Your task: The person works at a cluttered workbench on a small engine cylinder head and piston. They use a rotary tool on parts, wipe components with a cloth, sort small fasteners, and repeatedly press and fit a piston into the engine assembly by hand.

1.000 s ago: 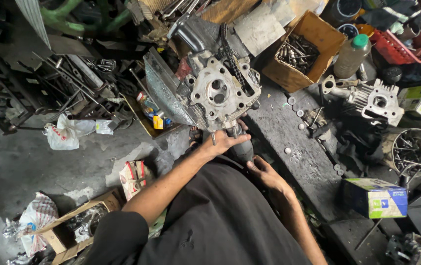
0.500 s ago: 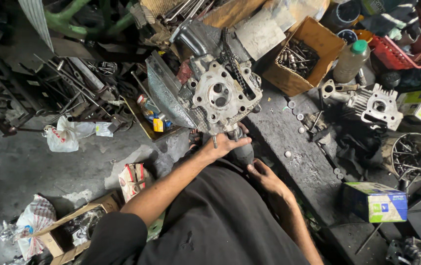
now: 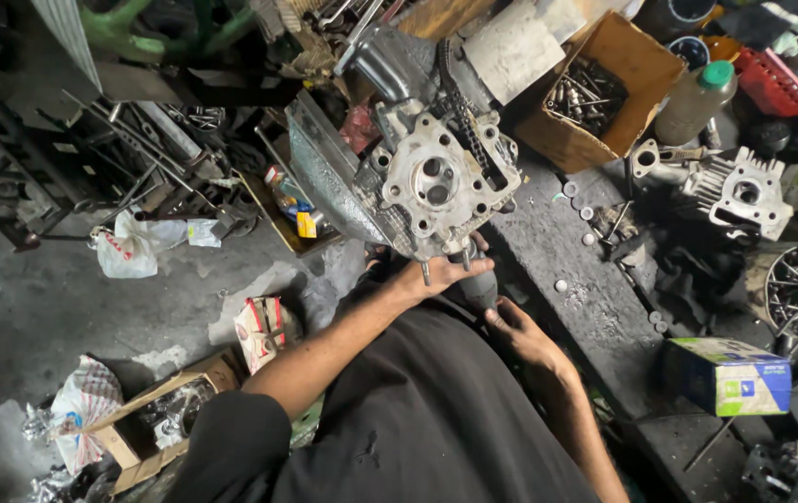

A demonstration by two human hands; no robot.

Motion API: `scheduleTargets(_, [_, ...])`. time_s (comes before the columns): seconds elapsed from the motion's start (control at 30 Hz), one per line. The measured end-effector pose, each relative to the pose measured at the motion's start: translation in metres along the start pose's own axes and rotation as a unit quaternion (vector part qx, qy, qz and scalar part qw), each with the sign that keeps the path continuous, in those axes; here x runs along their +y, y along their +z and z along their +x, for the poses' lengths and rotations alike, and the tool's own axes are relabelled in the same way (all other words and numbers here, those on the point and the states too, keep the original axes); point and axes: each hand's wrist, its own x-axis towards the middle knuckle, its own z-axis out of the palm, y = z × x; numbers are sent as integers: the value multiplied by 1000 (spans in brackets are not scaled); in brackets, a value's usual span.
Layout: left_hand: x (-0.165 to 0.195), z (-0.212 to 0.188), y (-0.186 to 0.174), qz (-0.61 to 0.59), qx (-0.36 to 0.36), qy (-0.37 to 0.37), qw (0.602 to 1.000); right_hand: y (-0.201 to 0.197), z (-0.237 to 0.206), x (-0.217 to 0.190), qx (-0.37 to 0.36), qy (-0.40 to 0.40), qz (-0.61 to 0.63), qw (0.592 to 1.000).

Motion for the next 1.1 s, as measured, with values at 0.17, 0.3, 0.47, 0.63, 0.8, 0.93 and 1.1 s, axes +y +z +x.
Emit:
scheduleTargets(0.17, [-9,3,0,-27,-10,27,999,-4,9,9,-14,-45,-1,999])
scheduleTargets(0.3, [-10,4,0,-111,-28,-16,993,-3,6,11,8,-13,-1,1000])
scheduleTargets(0.47, [-6,1,-7,-105,-32,18,994,-1,-4,-3,10,28,23,999])
scheduleTargets(0.63, [-5,7,-8,-79,-43,-47,995,-1,-8,-11,27,50,46,997])
scheduleTargets(0.8, [-12,16,-11,19,-80,61,995,-5,-3,-3,19,54,-12,998])
scheduleTargets(0.93, [-25,15,-15,-37,-99,47,993,-7,1,1,21,74,-50,996])
scheduleTargets(1.1, [-51,13,-24,-43,-116,45,991,-3,-4,-11,23,74,-38,996])
